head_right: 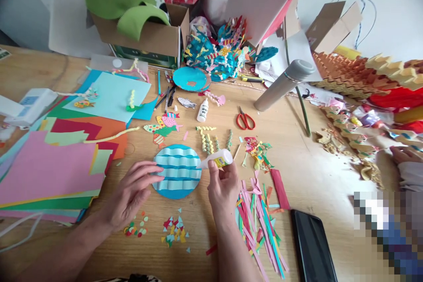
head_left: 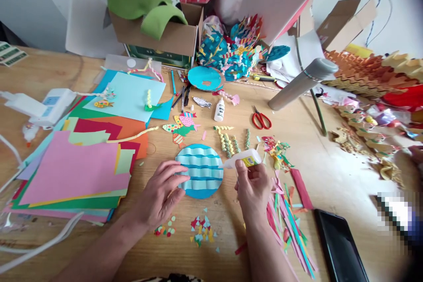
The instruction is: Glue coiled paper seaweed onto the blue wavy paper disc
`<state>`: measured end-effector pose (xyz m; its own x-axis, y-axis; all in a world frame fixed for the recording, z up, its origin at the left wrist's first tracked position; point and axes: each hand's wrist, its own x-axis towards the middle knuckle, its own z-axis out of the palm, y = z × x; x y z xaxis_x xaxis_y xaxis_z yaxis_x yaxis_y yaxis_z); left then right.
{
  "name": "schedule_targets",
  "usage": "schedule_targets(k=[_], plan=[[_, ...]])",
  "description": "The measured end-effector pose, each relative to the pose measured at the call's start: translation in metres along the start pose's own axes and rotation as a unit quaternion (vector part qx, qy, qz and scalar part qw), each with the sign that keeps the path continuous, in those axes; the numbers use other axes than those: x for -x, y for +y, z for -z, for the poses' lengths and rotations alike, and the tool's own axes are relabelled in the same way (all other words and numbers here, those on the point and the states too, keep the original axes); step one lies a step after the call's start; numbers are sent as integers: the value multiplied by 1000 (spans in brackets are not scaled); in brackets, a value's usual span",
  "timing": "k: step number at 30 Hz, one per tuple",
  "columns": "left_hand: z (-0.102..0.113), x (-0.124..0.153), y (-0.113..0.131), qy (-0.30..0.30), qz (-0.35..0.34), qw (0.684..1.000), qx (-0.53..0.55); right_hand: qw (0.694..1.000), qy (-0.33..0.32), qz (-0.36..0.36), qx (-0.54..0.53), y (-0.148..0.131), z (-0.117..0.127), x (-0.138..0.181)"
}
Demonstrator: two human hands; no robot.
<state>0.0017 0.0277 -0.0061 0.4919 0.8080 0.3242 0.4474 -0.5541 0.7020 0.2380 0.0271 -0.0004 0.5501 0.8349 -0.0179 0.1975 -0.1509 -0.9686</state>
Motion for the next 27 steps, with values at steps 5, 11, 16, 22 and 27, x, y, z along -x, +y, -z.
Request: schedule_targets(k=[5, 11, 16, 22, 27], plan=[[0, 0, 0, -3, 4, 1000, 2, 998, -27, 40, 33, 2, -1, 2], [3, -2, 2, 30, 27, 999, 10, 998, -20, 32, 53, -2, 0, 5], [7, -3, 4, 78, 69, 994, 20, 998, 11, -30, -47, -6, 0, 2], [7, -5, 5, 118, 95, 988, 38, 963, -12, -118, -243, -13, 2, -4], [8, -6, 4, 139, 100, 984, 44, 925, -78, -183, -324, -11, 7, -8]])
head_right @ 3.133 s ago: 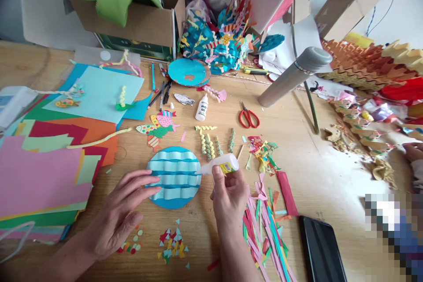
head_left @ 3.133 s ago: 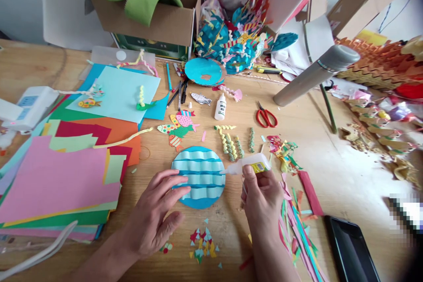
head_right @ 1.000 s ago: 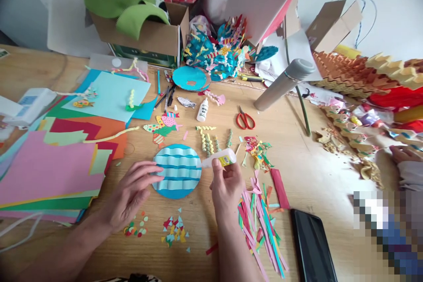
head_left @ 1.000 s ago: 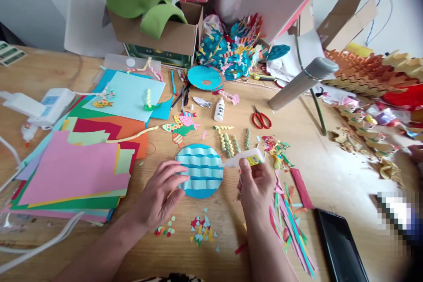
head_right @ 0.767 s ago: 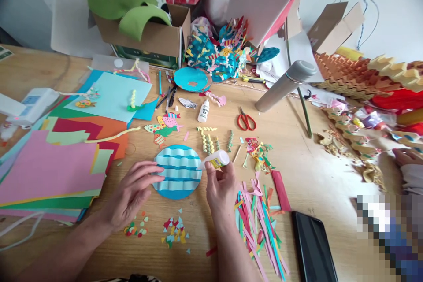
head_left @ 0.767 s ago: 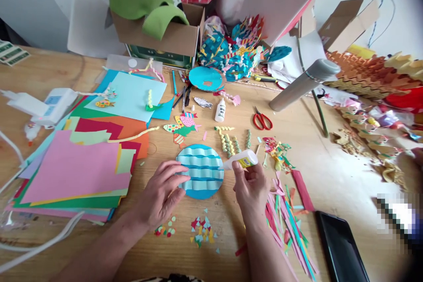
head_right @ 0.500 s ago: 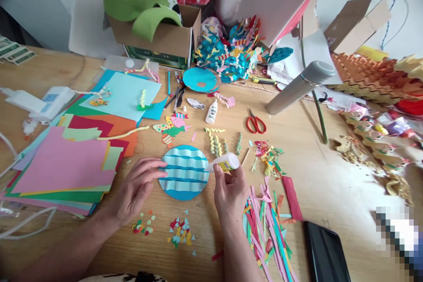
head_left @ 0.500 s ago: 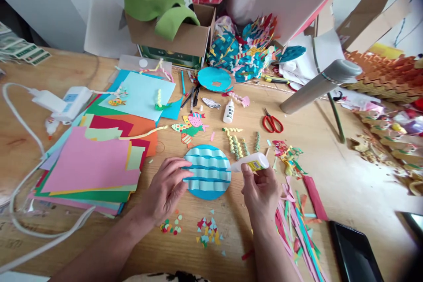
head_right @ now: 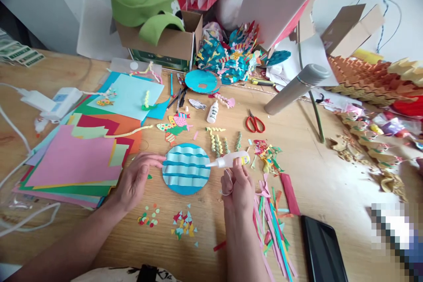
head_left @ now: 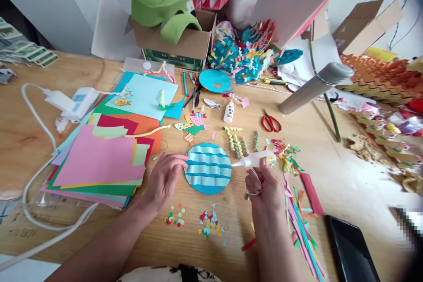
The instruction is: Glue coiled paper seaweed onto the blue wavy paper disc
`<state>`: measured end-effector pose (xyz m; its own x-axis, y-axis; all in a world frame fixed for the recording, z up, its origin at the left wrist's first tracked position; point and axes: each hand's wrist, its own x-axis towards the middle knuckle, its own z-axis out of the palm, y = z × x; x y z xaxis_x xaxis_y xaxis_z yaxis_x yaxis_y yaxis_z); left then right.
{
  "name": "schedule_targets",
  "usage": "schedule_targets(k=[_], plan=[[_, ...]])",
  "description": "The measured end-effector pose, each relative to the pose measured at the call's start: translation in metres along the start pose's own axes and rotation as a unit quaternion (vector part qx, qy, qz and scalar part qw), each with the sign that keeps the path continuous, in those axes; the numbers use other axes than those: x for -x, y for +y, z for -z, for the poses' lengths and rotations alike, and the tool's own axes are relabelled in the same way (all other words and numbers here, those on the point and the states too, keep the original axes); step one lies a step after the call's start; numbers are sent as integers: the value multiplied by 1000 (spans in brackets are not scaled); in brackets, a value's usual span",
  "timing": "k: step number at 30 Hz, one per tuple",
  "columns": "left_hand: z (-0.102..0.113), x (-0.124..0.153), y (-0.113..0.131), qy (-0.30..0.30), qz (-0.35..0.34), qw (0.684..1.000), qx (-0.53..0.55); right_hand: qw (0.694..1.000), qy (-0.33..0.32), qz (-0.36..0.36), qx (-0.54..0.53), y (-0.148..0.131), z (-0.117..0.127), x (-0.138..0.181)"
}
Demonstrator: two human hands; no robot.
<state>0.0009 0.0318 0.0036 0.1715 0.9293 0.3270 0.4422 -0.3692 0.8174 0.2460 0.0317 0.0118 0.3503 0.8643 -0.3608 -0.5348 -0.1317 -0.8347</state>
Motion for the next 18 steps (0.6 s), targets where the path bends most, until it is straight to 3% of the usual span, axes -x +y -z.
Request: schedule_targets(k=[6, 13, 18], plan=[[0, 0, -2, 3, 4, 1000, 2, 996, -57, -66, -17, -5, 6, -1], [0, 1, -5, 9, 8, 1000, 0, 997, -75, -12, -25, -13, 2, 5], [1, 0, -2, 11, 10, 1000, -8, 995, -78, -15, -53, -18, 0, 10]])
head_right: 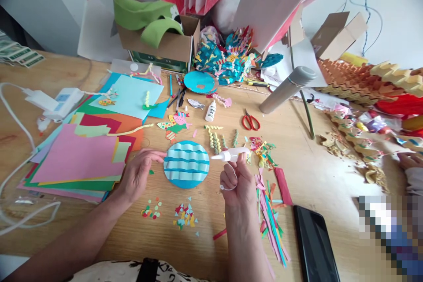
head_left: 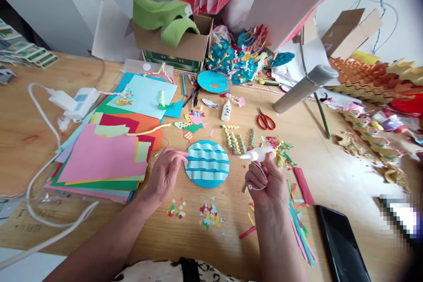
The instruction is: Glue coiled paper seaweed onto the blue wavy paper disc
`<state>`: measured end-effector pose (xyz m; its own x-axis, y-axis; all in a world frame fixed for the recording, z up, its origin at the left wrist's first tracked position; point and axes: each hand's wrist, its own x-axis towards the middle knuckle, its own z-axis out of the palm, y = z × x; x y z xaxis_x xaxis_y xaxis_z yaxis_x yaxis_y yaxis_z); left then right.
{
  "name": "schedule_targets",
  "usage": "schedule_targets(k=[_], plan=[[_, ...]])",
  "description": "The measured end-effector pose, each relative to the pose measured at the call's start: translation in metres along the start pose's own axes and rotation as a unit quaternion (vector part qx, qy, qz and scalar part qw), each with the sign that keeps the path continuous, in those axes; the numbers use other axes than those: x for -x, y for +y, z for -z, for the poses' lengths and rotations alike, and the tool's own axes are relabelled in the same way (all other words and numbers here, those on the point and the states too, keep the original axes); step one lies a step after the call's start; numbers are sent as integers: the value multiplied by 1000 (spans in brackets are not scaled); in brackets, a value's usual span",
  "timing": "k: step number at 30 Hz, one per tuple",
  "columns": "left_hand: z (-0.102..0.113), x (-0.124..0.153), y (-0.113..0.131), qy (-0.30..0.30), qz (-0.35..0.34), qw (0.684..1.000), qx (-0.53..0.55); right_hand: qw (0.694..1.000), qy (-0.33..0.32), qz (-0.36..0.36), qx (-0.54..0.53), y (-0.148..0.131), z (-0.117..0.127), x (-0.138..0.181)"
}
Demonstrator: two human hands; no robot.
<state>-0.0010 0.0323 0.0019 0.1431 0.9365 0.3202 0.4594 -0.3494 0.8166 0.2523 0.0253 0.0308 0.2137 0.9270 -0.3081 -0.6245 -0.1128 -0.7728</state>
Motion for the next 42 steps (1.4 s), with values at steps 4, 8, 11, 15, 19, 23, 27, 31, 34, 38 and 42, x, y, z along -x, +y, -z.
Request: schedule_targets(k=[4, 8, 11, 15, 19, 23, 27, 31, 34, 38, 42], plan=[[1, -1, 3, 3, 4, 1000, -8, 1000, -7, -8, -11, -5, -4, 4], [1, -2, 4, 2, 1, 1000, -15, 1000, -13, -7, -15, -10, -12, 9], [2, -3, 3, 2, 2, 1000, -13, 1000, -20, -4, -6, -11, -18, 11], [2, -3, 3, 2, 0, 1000, -13, 999, -24, -32, -20, -12, -24, 12], [3, -3, 3, 3, 6, 1000, -11, 998, -12, -17, -60, -12, -28, 11], [3, -3, 3, 1, 4, 1000, -6, 998, -31, -22, -42, -12, -30, 11], [2, -2, 2, 0, 5, 1000, -7, 997, -44, -39, -54, -12, -31, 11], [1, -3, 2, 2, 8, 1000, -1, 994, -37, -52, -92, -12, -33, 11], [0, -3, 2, 4, 13, 1000, 4, 988, -10, -66, -136, -12, -34, 12], [0, -3, 1, 2, 16, 1000, 4, 984, -13, -76, -158, -11, -34, 12], [0, -3, 1, 2, 13, 1000, 8, 982, -53, -91, -156, -10, -33, 13]])
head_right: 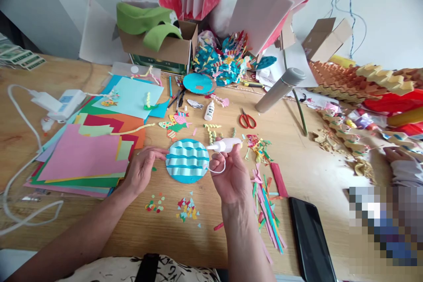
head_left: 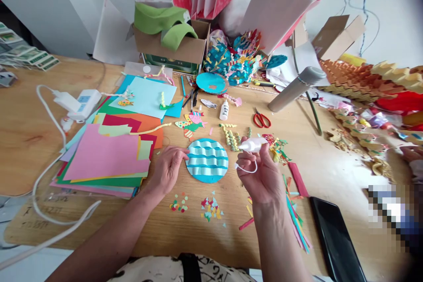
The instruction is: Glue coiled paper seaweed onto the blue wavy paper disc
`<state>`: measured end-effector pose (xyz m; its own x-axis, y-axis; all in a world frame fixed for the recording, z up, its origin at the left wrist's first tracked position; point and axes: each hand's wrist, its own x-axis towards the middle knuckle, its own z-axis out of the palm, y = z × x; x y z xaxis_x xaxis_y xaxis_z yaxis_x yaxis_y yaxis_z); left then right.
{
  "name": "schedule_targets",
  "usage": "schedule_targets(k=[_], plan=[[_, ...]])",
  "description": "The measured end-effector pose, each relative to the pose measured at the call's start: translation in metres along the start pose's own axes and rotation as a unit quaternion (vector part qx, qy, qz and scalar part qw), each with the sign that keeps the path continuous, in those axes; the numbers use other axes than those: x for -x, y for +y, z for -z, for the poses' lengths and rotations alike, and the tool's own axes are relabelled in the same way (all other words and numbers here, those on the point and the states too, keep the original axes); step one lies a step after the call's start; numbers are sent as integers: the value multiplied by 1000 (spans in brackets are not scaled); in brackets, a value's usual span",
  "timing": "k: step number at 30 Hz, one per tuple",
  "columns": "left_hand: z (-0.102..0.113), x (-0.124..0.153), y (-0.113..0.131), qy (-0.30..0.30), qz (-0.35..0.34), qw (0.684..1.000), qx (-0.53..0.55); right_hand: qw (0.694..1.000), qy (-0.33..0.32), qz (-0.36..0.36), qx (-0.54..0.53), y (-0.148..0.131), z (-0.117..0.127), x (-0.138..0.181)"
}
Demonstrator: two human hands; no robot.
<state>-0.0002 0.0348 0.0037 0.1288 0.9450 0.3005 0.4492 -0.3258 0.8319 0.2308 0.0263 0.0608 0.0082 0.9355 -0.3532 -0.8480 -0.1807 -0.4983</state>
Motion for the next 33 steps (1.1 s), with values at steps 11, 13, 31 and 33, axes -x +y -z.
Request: schedule_targets(k=[11, 13, 31, 33], plan=[[1, 0, 1, -2, -1, 1000, 5, 995, -41, -5, 87, 15, 5, -4], [1, 0, 0, -4, 3, 1000, 5, 993, -8, 8, 113, 22, 2, -6], [2, -3, 1, 16, 16, 1000, -22, 965, 116, 118, 205, 51, -4, -17], [2, -2, 1, 15, 18, 999, -25, 958, 113, 137, 225, 54, -5, -17]])
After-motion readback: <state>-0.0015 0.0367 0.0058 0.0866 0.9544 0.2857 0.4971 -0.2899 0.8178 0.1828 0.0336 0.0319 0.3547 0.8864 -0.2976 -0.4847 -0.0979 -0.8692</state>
